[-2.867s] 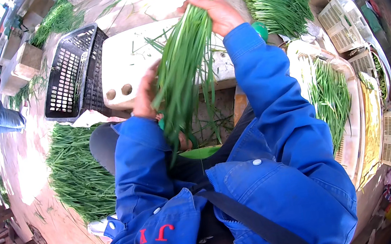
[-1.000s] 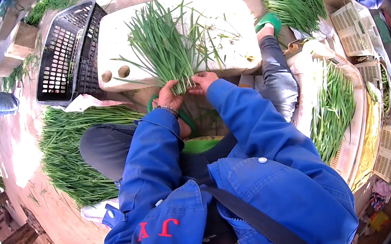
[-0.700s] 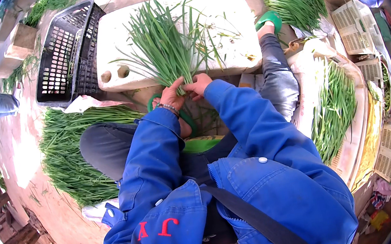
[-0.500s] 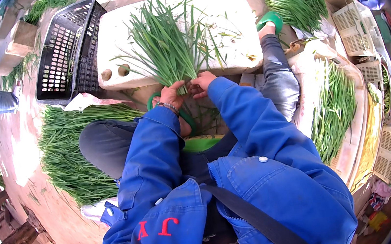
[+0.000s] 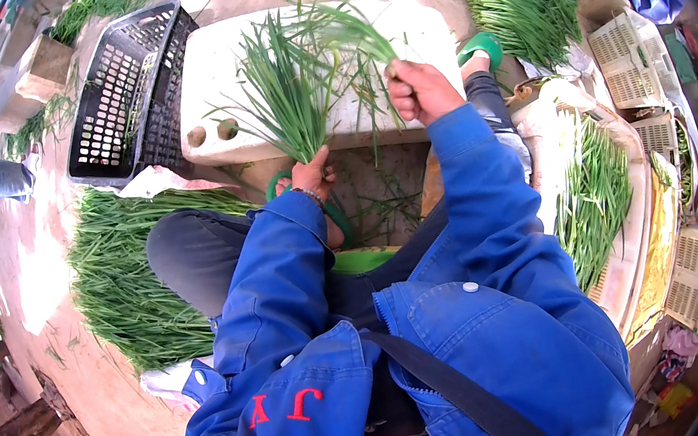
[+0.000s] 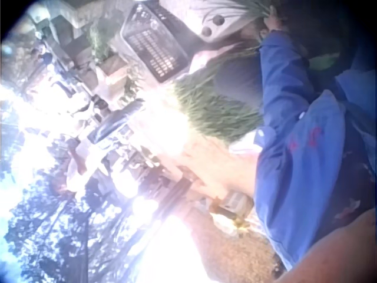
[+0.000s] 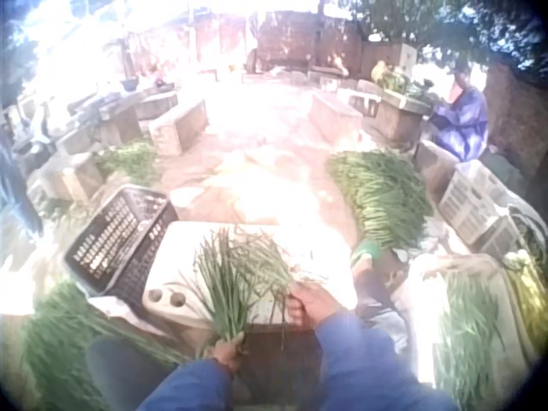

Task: The person sorts through a bundle of green stalks by hand, removing individual strands and placing them on a white surface, and then places the sorted bundle into a plastic crate.

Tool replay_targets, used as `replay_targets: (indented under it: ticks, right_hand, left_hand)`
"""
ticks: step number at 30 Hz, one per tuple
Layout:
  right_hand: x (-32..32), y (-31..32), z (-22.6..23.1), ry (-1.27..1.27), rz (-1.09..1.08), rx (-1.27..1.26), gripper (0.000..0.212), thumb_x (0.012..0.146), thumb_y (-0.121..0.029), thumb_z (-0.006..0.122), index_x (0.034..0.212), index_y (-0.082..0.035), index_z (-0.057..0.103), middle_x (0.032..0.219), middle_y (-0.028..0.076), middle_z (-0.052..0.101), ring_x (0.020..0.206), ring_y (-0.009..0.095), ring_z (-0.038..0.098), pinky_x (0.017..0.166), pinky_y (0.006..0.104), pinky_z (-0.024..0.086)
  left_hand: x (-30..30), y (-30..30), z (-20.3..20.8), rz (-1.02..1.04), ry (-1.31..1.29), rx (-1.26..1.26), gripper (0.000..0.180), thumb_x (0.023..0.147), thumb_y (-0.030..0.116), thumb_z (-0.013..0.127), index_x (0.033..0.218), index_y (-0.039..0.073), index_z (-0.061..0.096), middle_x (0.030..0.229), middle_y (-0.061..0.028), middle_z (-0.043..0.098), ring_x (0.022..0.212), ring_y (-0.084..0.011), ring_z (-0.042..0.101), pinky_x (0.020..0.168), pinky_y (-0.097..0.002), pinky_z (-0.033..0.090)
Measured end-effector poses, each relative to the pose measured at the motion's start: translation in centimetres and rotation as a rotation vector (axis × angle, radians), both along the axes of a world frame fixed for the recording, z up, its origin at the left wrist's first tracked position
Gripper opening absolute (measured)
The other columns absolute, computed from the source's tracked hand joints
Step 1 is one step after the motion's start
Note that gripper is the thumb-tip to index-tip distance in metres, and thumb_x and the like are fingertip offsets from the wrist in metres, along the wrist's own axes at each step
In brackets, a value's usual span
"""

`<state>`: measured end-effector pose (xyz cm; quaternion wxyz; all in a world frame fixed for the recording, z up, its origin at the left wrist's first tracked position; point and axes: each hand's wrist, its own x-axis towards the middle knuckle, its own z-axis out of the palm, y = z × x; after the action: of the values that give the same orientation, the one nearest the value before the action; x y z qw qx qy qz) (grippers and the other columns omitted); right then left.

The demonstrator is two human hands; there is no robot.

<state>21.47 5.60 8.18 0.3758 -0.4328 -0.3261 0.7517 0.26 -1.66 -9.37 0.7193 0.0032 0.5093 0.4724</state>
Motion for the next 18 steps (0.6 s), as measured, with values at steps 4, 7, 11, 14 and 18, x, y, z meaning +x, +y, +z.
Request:
replay_targets:
  ticks: [4,7,11,14,18]
  right_hand:
    - [1.1,-0.1,0.7,0.156,-0.114,0.074,0.020,0.097,-0.028,0.045,0.090,-0.009,0.048,0.064,-0.004,0.035,0.054,0.008,0.034,0.046,0.0222,0.029]
    - [1.4,0.6,-4.3,0.262,-0.147,0.001,0.021,0.096,-0.027,0.048,0.087,-0.009,0.046,0.064,-0.002,0.042,0.054,0.011,0.042,0.046,0.0243,0.036]
    - [0.7,-0.5,-12.3,-0.205,-0.186,-0.140,0.027,0.094,-0.031,0.051,0.092,-0.005,0.050,0.068,0.003,0.051,0.053,0.015,0.050,0.046,0.0300,0.046]
    - [0.9,-0.7,-14.4,-0.854,0.134,-0.149,0.037,0.088,-0.034,0.057,0.104,-0.001,0.053,0.073,0.011,0.058,0.064,0.026,0.061,0.060,0.0372,0.053]
    - [-1.2,-1.8,-12.5,-1.306,-0.080,0.672,0.042,0.077,-0.031,0.065,0.106,-0.001,0.058,0.088,0.023,0.063,0.085,0.039,0.062,0.082,0.0423,0.049]
  left_hand:
    - [-1.5,0.5,-0.2,-0.203,-0.168,0.028,0.020,0.086,0.013,0.064,0.076,0.014,0.047,0.060,0.0041,0.039,0.045,-0.0073,0.032,0.039,-0.0223,0.023]
    - [-1.2,0.7,1.8,-0.180,-0.333,0.079,0.022,0.088,0.016,0.062,0.073,0.014,0.045,0.058,0.0048,0.037,0.042,-0.0063,0.028,0.038,-0.0225,0.021]
    - [-0.6,0.8,2.5,-0.214,-0.485,0.101,0.019,0.091,0.018,0.057,0.077,0.014,0.046,0.061,0.0045,0.037,0.045,-0.0065,0.030,0.040,-0.0225,0.022]
    - [-0.8,0.6,1.6,-0.198,-0.591,0.103,0.014,0.093,0.020,0.055,0.084,0.012,0.048,0.064,0.0038,0.039,0.048,-0.0069,0.032,0.043,-0.0221,0.025]
    - [-0.8,0.2,2.4,-0.123,-0.690,0.044,0.015,0.090,0.026,0.059,0.092,0.012,0.053,0.066,0.0010,0.042,0.053,-0.0081,0.036,0.045,-0.0223,0.027]
